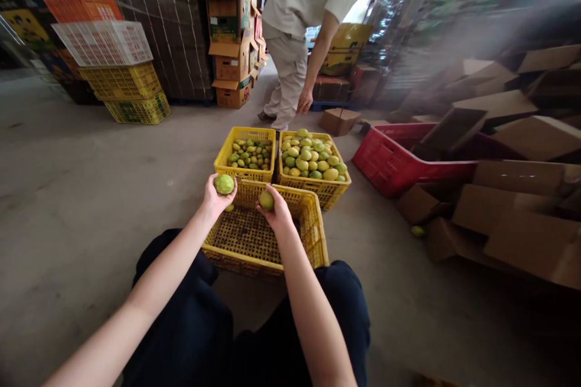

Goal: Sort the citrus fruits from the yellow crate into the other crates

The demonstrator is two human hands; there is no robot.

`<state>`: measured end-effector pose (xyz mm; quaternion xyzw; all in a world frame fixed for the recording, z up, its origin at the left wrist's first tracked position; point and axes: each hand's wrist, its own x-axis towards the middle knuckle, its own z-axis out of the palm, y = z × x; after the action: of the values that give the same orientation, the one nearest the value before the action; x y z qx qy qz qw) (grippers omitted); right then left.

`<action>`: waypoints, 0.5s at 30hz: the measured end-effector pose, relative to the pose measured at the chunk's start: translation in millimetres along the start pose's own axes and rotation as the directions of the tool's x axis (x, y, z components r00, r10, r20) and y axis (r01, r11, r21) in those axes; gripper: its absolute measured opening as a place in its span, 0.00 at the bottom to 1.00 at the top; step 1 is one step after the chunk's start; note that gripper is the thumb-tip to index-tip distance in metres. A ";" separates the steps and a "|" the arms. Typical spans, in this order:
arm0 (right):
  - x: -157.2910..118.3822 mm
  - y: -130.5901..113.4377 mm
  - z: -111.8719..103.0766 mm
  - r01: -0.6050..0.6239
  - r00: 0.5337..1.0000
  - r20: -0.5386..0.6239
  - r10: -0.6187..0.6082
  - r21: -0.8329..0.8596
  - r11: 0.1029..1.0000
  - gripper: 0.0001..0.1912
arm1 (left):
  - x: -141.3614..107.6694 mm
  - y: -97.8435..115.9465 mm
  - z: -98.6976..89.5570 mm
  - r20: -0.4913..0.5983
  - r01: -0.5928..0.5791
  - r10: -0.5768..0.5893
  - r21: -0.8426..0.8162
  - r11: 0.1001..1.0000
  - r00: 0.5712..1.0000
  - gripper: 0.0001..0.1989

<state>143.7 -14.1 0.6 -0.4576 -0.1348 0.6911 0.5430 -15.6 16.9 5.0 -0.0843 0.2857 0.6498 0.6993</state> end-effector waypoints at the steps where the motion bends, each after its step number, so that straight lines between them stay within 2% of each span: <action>1: -0.1 0.4 0.6 -0.021 1.000 0.003 0.021 -0.014 1.000 0.07 | 0.6 0.4 0.0 0.008 0.011 -0.011 -0.007 1.000 1.000 0.06; 4: 1.0 1.9 1.3 -0.057 0.998 -0.001 0.057 -0.028 0.998 0.14 | 4.4 -0.3 -1.0 0.029 0.060 -0.059 -0.029 0.998 0.998 0.07; 6: 2.9 3.2 0.8 -0.044 0.999 -0.016 0.043 -0.028 0.999 0.15 | 7.2 -1.9 -2.2 0.026 0.076 -0.075 -0.034 0.997 0.997 0.10; 11: 8.1 6.5 -1.0 0.009 0.999 -0.043 -0.009 0.007 1.000 0.13 | 5.8 -5.4 -1.2 0.022 0.064 -0.064 0.000 0.998 0.998 0.10; 15: 6.2 5.5 0.1 0.062 0.997 -0.052 -0.060 0.037 0.997 0.05 | -2.4 -6.8 5.1 0.018 0.007 -0.008 0.040 0.999 1.000 0.04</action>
<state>140.2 -10.8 -6.1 -0.4600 -0.1214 0.6649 0.5758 -7.6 16.3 8.6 -0.0655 0.2917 0.6422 0.7058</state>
